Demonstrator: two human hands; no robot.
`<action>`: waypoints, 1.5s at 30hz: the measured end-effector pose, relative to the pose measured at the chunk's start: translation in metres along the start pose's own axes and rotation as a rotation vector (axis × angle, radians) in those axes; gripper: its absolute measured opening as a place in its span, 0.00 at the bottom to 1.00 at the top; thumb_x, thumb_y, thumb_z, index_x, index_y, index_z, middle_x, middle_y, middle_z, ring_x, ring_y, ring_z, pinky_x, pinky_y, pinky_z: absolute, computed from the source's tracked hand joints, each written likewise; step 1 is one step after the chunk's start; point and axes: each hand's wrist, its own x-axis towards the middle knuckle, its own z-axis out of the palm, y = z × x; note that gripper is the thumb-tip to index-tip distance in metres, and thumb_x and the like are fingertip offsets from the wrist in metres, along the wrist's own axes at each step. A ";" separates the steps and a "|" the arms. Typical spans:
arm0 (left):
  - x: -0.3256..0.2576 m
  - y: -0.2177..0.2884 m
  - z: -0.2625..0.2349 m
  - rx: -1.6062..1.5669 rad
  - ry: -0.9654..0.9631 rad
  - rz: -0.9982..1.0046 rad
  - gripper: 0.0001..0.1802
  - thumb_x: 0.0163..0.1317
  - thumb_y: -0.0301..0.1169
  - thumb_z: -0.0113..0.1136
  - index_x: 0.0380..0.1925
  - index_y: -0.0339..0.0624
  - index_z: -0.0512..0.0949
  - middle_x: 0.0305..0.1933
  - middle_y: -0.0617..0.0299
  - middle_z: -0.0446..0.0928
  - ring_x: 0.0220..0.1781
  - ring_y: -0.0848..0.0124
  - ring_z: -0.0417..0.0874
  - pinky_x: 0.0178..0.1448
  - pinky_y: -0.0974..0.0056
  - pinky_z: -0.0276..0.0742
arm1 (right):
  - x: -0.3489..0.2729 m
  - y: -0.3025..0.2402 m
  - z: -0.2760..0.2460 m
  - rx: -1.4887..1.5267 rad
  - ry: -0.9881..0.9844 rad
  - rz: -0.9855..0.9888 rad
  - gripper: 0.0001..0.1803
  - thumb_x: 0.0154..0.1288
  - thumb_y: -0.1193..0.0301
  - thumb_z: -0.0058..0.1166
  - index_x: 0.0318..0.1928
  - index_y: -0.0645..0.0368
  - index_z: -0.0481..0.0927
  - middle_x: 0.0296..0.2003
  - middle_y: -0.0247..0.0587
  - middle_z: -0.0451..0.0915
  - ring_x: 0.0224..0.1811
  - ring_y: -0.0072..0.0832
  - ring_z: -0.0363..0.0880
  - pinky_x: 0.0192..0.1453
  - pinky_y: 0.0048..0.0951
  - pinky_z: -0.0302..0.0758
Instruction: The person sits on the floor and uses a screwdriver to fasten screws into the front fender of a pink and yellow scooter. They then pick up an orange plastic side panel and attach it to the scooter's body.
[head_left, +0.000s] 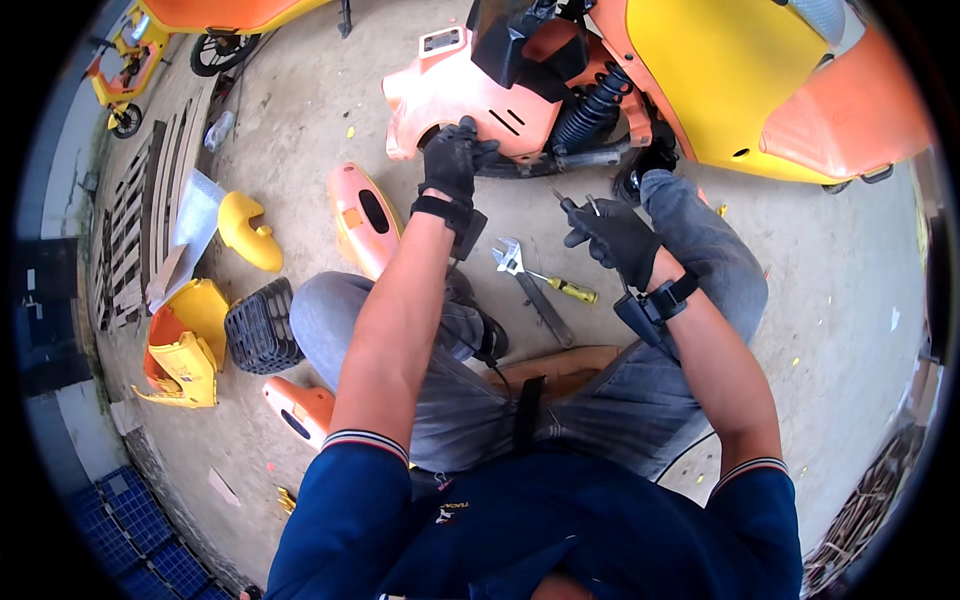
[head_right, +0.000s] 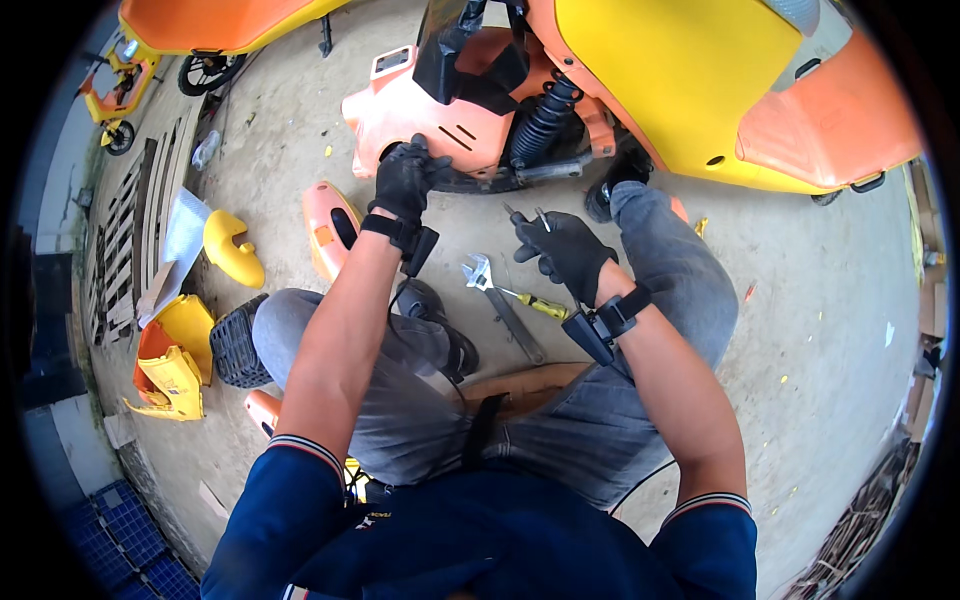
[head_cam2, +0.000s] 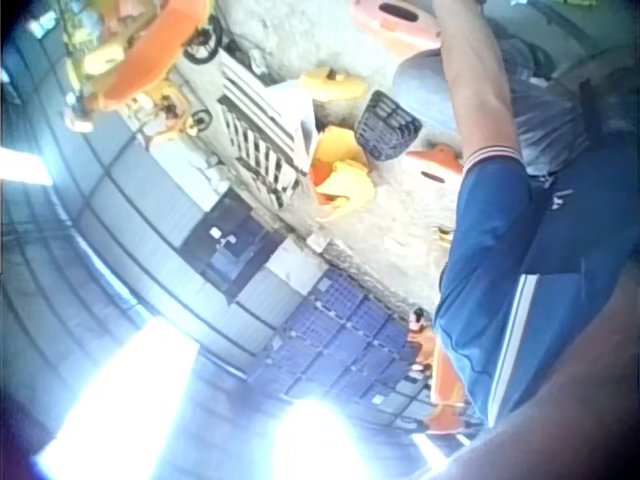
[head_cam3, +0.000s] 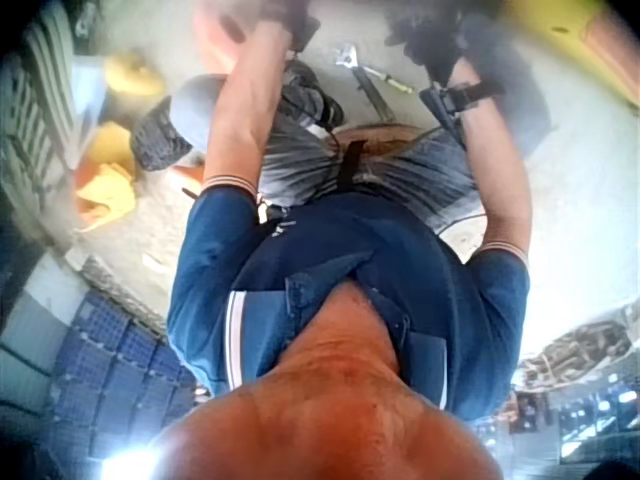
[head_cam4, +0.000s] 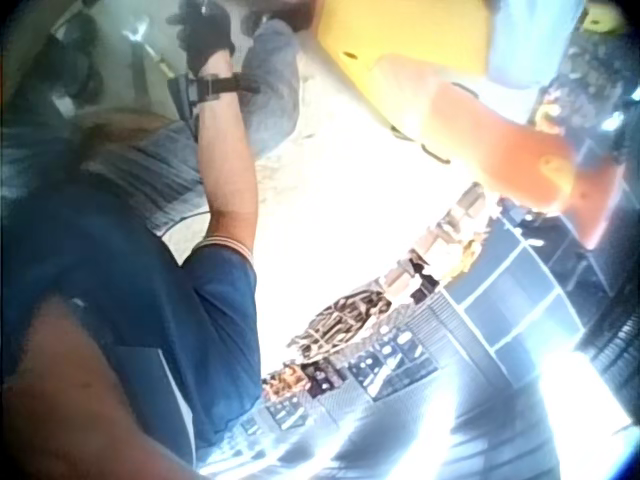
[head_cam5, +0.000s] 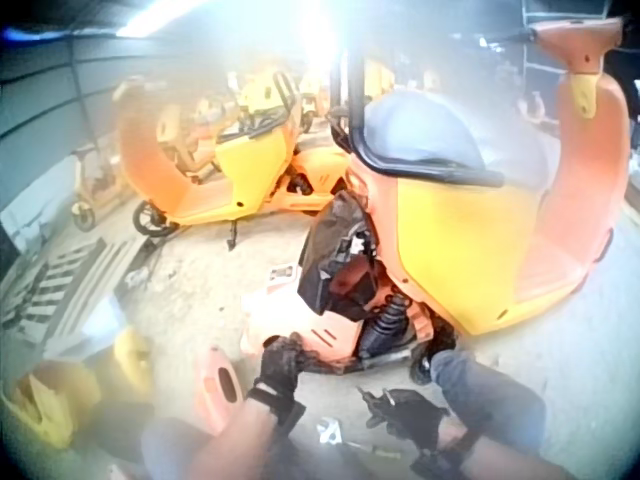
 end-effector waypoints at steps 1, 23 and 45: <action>0.001 0.001 0.000 -0.015 0.003 -0.015 0.13 0.67 0.38 0.53 0.37 0.39 0.71 0.33 0.55 0.78 0.33 0.61 0.84 0.36 0.63 0.84 | 0.001 0.002 0.000 -0.002 -0.001 0.008 0.12 0.65 0.58 0.55 0.37 0.53 0.75 0.28 0.37 0.81 0.17 0.13 0.62 0.20 0.16 0.58; -0.008 0.001 0.001 -0.090 0.073 -0.037 0.11 0.69 0.32 0.48 0.43 0.35 0.72 0.36 0.50 0.78 0.35 0.59 0.84 0.40 0.60 0.84 | 0.012 0.004 0.008 -0.105 0.009 -0.029 0.14 0.64 0.58 0.53 0.36 0.57 0.74 0.26 0.37 0.81 0.18 0.15 0.65 0.21 0.19 0.62; 0.039 0.096 -0.021 1.791 0.062 0.471 0.63 0.35 0.38 0.75 0.69 0.46 0.44 0.70 0.45 0.50 0.61 0.40 0.66 0.58 0.48 0.71 | 0.011 0.000 0.010 -0.332 0.031 -0.135 0.15 0.61 0.61 0.53 0.35 0.63 0.75 0.24 0.39 0.79 0.23 0.23 0.74 0.28 0.26 0.70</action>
